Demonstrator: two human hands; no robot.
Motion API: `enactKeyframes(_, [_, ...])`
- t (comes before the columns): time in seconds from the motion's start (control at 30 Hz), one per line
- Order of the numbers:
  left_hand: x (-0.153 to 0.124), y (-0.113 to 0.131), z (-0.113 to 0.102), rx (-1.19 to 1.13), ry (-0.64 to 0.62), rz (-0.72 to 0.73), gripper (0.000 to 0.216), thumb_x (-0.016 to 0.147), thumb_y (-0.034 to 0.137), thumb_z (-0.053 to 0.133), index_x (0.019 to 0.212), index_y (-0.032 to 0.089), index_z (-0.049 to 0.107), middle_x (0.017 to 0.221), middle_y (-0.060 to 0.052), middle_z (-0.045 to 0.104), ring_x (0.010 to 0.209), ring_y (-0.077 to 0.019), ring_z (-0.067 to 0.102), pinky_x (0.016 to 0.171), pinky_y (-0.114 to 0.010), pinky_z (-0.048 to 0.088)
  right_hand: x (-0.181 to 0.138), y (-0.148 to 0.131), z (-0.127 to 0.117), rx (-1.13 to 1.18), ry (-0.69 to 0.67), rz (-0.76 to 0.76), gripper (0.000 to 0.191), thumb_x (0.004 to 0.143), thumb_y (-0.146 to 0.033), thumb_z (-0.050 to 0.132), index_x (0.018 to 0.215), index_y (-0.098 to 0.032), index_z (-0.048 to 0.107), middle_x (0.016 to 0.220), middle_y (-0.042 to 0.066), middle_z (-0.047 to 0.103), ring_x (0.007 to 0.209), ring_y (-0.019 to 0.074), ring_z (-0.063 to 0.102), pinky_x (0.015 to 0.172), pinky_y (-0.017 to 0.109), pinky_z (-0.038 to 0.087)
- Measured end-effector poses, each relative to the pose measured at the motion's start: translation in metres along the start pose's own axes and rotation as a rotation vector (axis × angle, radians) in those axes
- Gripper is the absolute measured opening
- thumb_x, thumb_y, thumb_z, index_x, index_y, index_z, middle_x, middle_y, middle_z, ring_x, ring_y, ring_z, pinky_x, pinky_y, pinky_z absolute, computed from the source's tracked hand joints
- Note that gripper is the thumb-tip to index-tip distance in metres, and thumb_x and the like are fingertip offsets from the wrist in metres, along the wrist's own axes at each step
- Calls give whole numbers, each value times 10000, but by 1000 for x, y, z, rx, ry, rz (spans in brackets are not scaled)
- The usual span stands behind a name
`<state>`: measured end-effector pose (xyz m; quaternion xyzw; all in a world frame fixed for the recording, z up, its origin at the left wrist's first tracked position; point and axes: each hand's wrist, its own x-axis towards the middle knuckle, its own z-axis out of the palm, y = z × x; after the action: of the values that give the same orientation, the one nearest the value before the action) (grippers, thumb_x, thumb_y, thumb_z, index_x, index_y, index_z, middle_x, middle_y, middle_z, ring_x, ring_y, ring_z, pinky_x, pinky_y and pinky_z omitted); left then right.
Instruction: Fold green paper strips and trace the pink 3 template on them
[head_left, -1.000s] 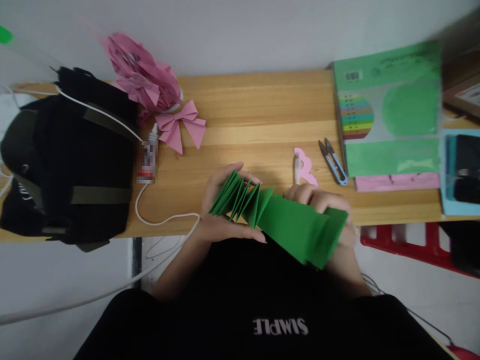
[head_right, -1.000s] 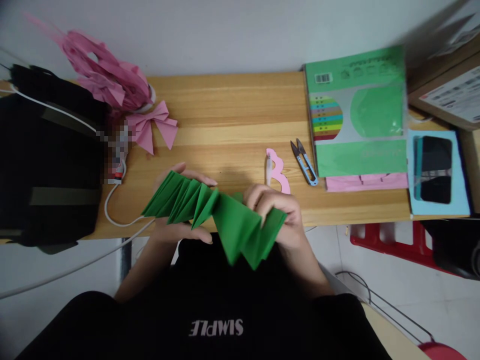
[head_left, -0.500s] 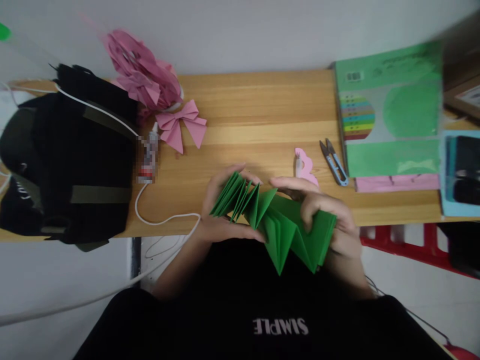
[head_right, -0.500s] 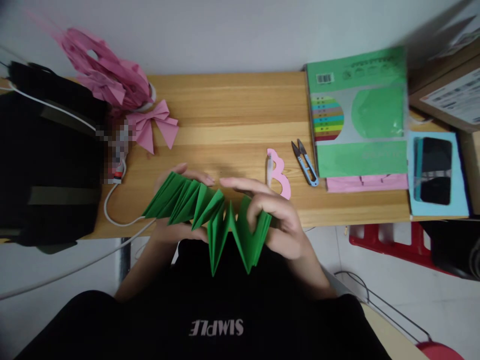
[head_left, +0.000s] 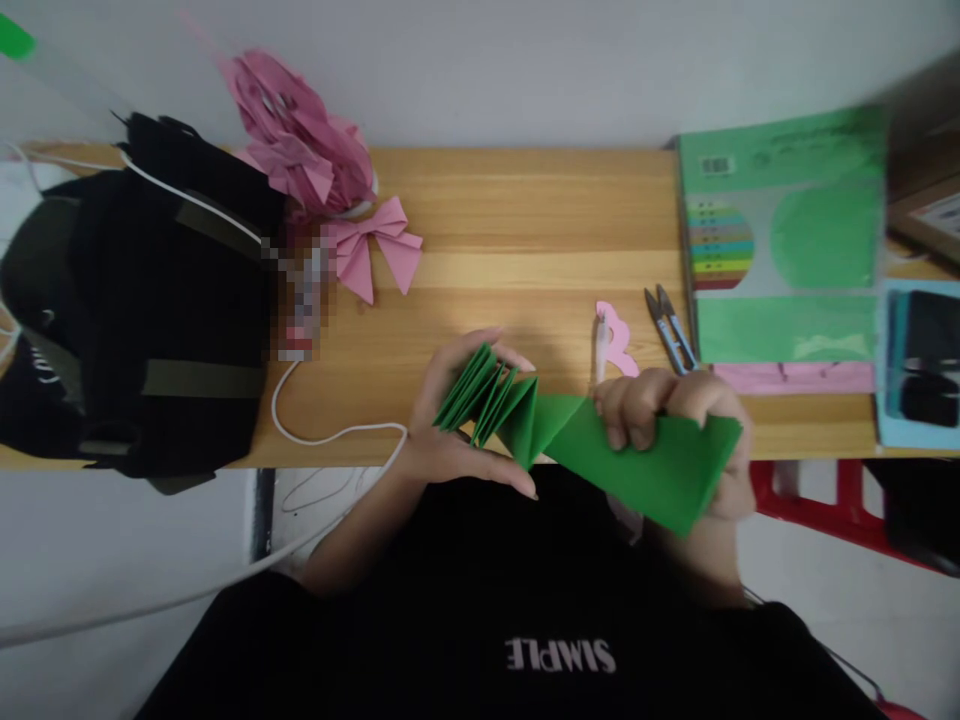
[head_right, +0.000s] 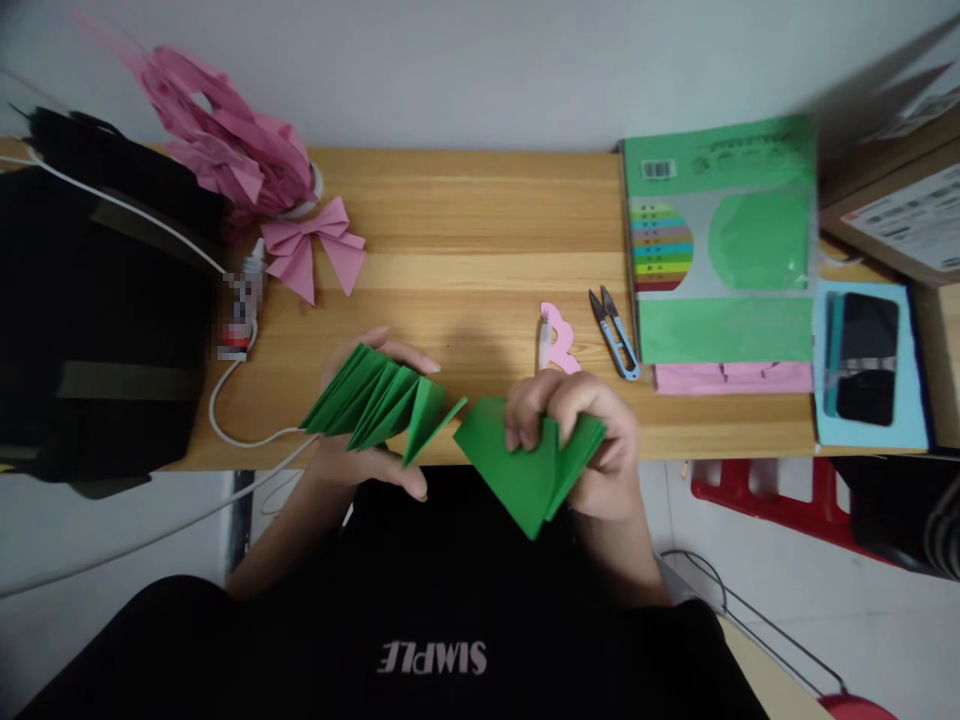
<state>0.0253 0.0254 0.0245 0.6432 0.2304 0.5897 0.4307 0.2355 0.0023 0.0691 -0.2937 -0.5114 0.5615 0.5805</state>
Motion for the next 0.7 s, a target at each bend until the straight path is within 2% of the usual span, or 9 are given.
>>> enactKeyframes(0.1, [0, 2, 1, -8, 3, -17, 1104, 536, 523, 941, 1462, 230, 416, 1122, -29, 645, 1016, -163, 639, 927, -307, 501, -2, -1, -3, -24, 63, 44, 246, 755, -389, 788, 807, -270, 579, 651, -21, 554, 569, 154, 537, 565, 333, 481])
enactKeyframes(0.17, [1, 3, 2, -6, -8, -26, 1103, 533, 517, 944, 1461, 236, 419, 1112, -29, 644, 1006, -163, 644, 929, -316, 507, -3, 3, -3, -46, 52, 24, 221, 768, -297, 766, 933, -280, 620, 674, -15, 571, 615, 168, 549, 591, 338, 487])
enactKeyframes(0.23, [1, 4, 2, -8, -8, -23, 1104, 532, 502, 950, 1460, 227, 420, 1105, -29, 641, 1002, -160, 643, 936, -314, 503, -2, 7, -3, -93, 31, -2, 319, 785, -214, 713, 1085, -282, 631, 696, -14, 571, 662, 176, 550, 612, 337, 486])
enactKeyframes(0.3, [0, 4, 3, -11, -3, -25, 1095, 543, 485, 951, 1461, 221, 415, 1102, -23, 638, 995, -149, 639, 923, -295, 500, 1, 10, -1, -185, -30, -6, 361, 790, -166, 658, 1136, -269, 651, 762, 3, 579, 742, 181, 565, 649, 335, 488])
enactKeyframes(0.47, [0, 5, 1, 24, -24, -52, 1069, 582, 478, 937, 1471, 248, 389, 1098, -10, 637, 983, -145, 635, 878, -290, 503, 6, 11, 0, -337, -253, -8, 252, 724, -103, 632, 920, -247, 698, 953, 31, 566, 895, 183, 586, 779, 351, 510])
enactKeyframes(0.6, [1, 6, 0, 43, -35, -48, 1064, 588, 519, 925, 1471, 269, 388, 1110, -17, 628, 972, -161, 636, 864, -310, 515, 4, 8, -4, -214, -304, 10, 19, 812, -228, 648, 812, -225, 629, 1000, 49, 607, 904, 191, 617, 796, 363, 530])
enactKeyframes(0.7, [2, 8, 1, 31, -32, -53, 1039, 605, 535, 910, 1471, 292, 391, 1104, -21, 625, 957, -172, 638, 843, -317, 526, 3, 2, -15, -87, -243, -44, 259, 876, -435, 629, 723, -236, 565, 910, 34, 627, 895, 197, 633, 806, 364, 548])
